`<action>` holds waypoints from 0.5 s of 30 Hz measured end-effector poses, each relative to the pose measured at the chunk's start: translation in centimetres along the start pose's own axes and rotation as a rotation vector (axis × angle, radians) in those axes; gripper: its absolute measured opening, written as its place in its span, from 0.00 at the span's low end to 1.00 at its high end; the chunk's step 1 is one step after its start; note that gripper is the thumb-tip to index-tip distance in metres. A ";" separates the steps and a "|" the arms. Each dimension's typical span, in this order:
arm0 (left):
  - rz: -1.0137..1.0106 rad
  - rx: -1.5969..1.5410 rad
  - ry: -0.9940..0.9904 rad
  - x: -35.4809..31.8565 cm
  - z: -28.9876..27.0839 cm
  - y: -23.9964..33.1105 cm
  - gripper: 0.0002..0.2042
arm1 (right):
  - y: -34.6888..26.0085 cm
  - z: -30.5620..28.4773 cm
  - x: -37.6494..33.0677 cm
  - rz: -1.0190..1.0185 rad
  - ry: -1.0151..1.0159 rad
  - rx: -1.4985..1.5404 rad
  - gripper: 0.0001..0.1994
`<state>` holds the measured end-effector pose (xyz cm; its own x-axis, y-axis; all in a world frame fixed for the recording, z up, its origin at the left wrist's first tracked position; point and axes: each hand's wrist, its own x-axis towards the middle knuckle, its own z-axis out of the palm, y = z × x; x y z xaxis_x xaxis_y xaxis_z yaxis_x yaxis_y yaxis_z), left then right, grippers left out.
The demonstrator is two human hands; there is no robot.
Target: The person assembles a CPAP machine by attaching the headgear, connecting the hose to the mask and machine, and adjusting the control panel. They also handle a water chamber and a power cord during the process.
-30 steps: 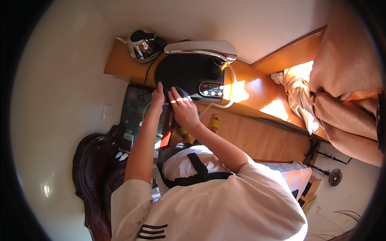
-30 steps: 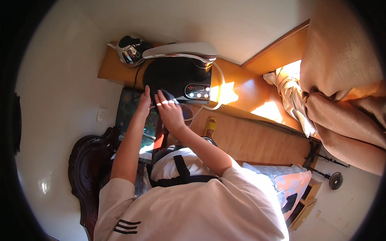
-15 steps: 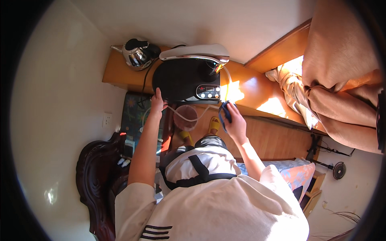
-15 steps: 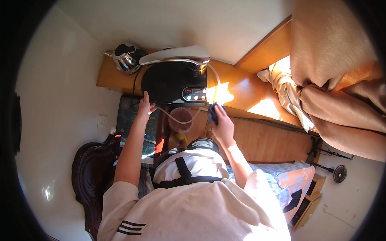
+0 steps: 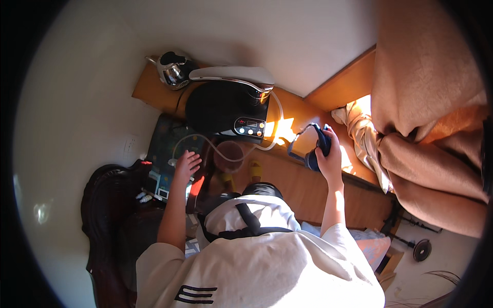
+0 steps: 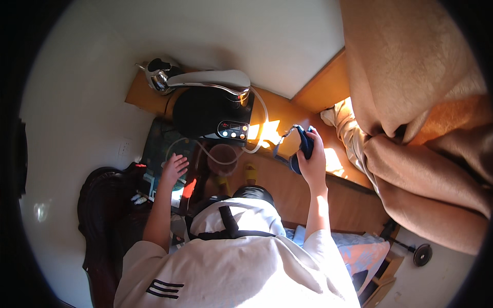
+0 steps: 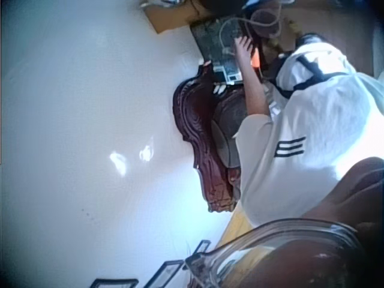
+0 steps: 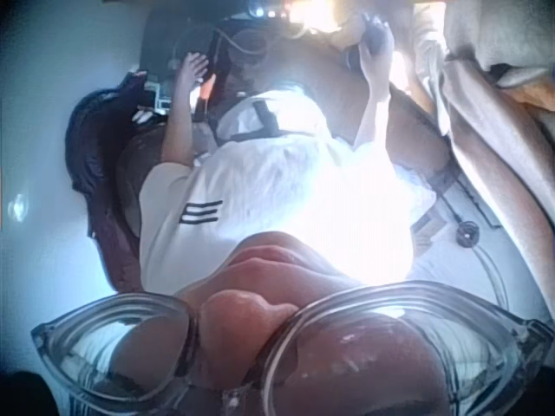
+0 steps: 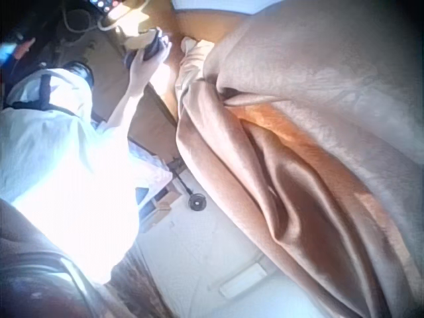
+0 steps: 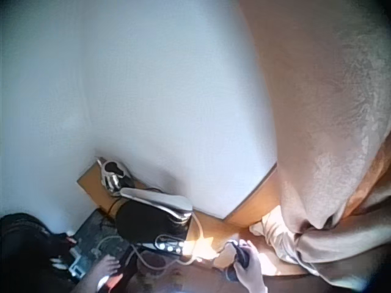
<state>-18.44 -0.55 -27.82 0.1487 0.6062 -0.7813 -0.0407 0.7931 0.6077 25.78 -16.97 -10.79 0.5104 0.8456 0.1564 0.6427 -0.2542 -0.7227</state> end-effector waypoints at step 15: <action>-0.357 0.076 0.399 -5.1 -5.5 -24.8 0.14 | 12.6 4.4 3.6 -0.162 -0.147 -0.728 0.31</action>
<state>-23.57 -22.98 -39.71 -0.2470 0.2865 -0.9257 0.0170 0.9564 0.2915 33.23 -15.13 -22.31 0.3287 0.9397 0.0945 0.9440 -0.3238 -0.0635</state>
